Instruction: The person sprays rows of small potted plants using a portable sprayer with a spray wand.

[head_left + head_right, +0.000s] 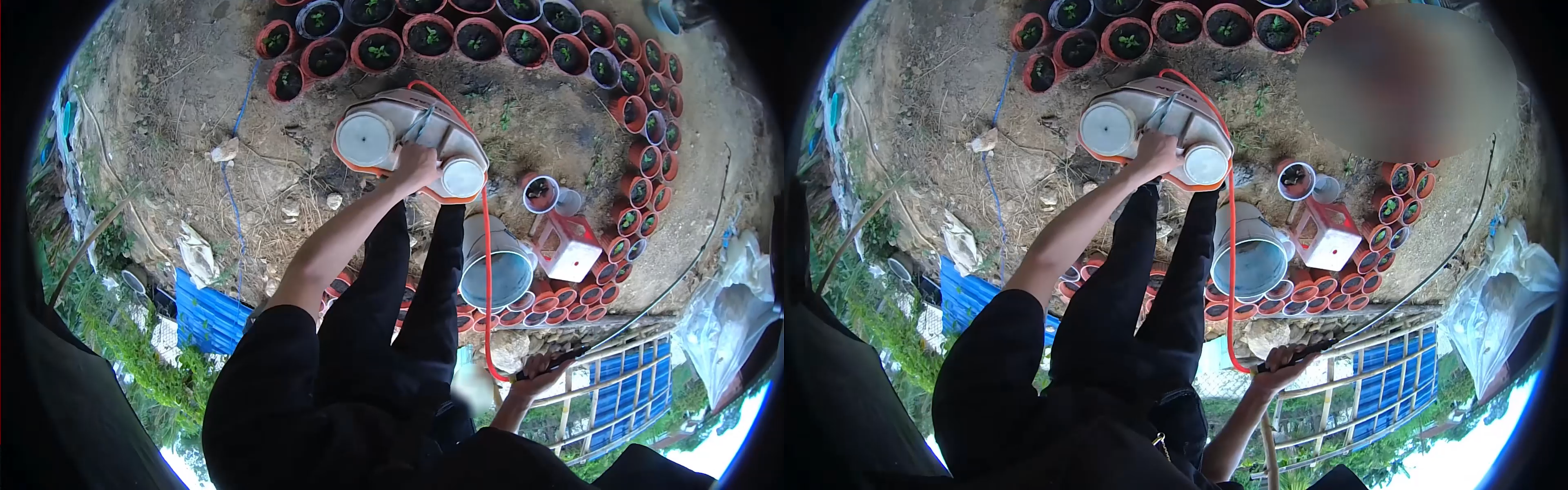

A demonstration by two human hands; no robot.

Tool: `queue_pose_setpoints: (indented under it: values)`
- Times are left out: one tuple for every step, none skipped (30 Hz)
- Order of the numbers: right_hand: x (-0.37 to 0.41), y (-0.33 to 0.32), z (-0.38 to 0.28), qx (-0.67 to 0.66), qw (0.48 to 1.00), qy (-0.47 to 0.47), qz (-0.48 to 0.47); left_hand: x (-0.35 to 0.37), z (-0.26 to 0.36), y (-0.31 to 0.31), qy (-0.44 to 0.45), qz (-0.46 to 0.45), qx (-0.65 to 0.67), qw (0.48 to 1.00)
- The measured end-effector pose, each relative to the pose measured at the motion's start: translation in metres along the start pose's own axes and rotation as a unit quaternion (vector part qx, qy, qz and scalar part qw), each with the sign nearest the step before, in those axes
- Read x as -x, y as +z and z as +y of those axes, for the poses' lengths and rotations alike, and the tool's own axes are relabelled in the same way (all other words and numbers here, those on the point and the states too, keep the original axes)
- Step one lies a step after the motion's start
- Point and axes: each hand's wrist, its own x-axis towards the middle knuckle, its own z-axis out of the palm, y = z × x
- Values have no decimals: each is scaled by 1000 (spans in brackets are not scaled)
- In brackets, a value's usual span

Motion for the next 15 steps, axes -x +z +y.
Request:
queue_pose_setpoints:
  values:
    - [-5,-2,0,-4,1000,-1,0,-7,-1,-6,20,29,-3,999]
    - [-10,-3,1,-6,1000,-1,0,-13,-1,-10,39,57,-6,998]
    - [-9,11,-3,16,999,-22,20,-24,0,-9,33,45,23,998]
    - [-23,2,-3,12,1000,-20,6,-32,4,-9,23,36,34,999]
    - [-32,-4,-6,4,1000,-17,-16,-37,8,-9,22,26,21,999]
    - [-36,2,-12,-3,999,-12,-39,-41,11,-12,20,15,8,1000]
    - [-39,9,-19,-15,1000,-4,-4,-42,14,-15,15,0,18,1000]
    - [-46,8,-25,1,1000,-4,-19,-40,17,-19,10,-15,30,999]
    - [-49,12,-32,-1,1000,0,-18,-40,21,-7,13,70,46,996]
    - [-54,15,-38,-3,1000,3,-17,-39,24,6,13,156,57,986]
    - [-65,11,-44,-9,1000,-2,-19,-31,26,3,43,219,74,972]
    - [-73,5,-52,42,998,0,-49,-20,29,0,72,282,88,953]
    - [-85,2,-60,39,998,5,-41,-5,32,-9,70,328,133,933]
    - [-96,2,-67,37,999,10,-31,10,34,-18,68,372,176,909]
    - [-100,5,-71,63,998,-4,-15,25,28,-22,72,385,198,898]
